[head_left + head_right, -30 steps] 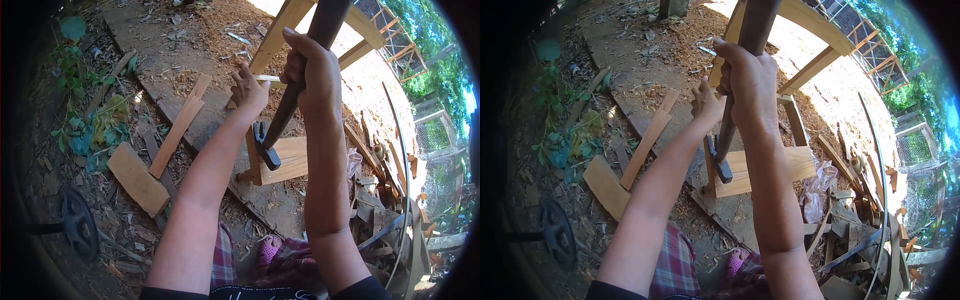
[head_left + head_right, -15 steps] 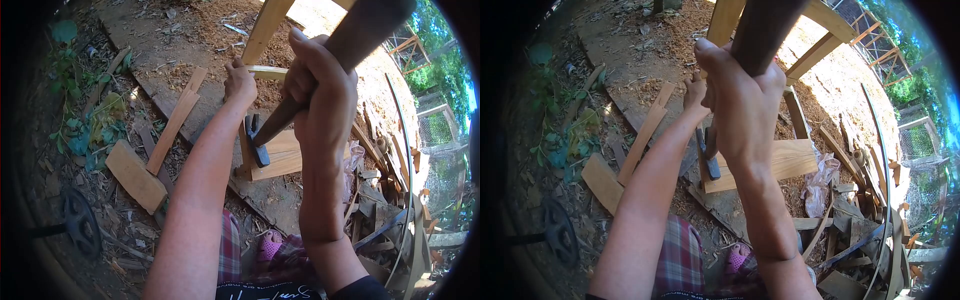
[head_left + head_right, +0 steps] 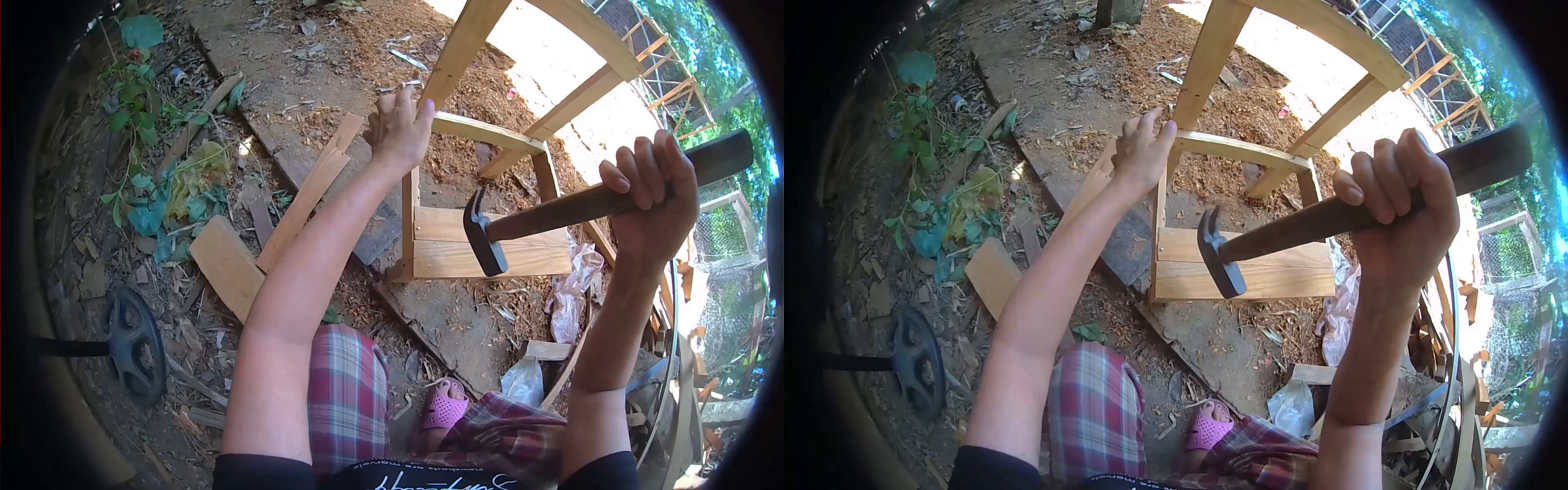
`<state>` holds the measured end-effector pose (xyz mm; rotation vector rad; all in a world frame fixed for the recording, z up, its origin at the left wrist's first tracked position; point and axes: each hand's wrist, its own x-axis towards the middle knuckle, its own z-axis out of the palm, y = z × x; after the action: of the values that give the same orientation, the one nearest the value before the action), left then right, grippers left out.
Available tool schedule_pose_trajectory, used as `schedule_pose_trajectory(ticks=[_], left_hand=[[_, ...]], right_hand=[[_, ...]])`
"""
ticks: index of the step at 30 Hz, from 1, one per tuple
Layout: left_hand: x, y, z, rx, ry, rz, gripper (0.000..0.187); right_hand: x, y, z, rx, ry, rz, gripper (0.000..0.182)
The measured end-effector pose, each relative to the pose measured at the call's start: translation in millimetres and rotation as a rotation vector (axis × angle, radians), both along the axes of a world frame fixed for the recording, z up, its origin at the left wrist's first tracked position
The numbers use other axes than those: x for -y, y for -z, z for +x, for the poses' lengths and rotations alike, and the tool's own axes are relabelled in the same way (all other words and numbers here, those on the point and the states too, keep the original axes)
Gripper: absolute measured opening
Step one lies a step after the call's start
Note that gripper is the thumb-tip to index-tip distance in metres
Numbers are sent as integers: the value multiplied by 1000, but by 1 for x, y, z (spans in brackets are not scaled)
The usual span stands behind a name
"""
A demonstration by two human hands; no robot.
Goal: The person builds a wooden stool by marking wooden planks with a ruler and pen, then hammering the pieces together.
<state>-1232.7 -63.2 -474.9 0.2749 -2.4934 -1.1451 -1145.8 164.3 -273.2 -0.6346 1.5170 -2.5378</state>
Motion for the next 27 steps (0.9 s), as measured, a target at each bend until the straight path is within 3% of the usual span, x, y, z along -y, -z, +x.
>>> schedule_pose_trajectory(ticks=[2, 4, 7, 9, 13, 15, 19, 22, 23, 25, 26, 27], left_hand=[[-6, -39, 65, -79, 333, 302, 54], [-24, -46, 116, 40, 621, 258, 48], [-51, -48, 165, -70, 558, 231, 44], [-55, -43, 181, 138, 691, 352, 43], [-69, -11, 212, 285, 935, 301, 38], [-77, 5, 225, 592, 1264, 687, 35], [-93, 20, 240, 839, 1397, 848, 31], [-97, 31, 246, 989, 1324, 1062, 32], [-98, 31, 245, 1001, 1333, 1048, 32], [-104, 24, 238, 811, 1202, 474, 30], [-108, 24, 237, 814, 1249, 467, 30], [-108, 25, 239, 858, 1214, 738, 26]], right_hand=[[-16, 0, 2, 12, 7, -20, 36], [-29, 3, 6, 29, 10, -37, 36], [-48, 17, 14, 75, -34, -128, 34], [-68, 34, 28, 101, -76, -196, 34], [-112, 72, 46, 183, -213, -328, 34], [-133, 100, 50, 226, -323, -381, 34], [-143, 140, 65, 243, -505, -428, 35], [-154, 142, 72, 123, -514, -388, 34], [-155, 140, 74, 115, -500, -395, 34], [-152, 133, 86, 71, -433, -287, 31], [-153, 129, 93, 53, -389, -220, 30], [-152, 130, 97, 77, -393, -141, 30]])
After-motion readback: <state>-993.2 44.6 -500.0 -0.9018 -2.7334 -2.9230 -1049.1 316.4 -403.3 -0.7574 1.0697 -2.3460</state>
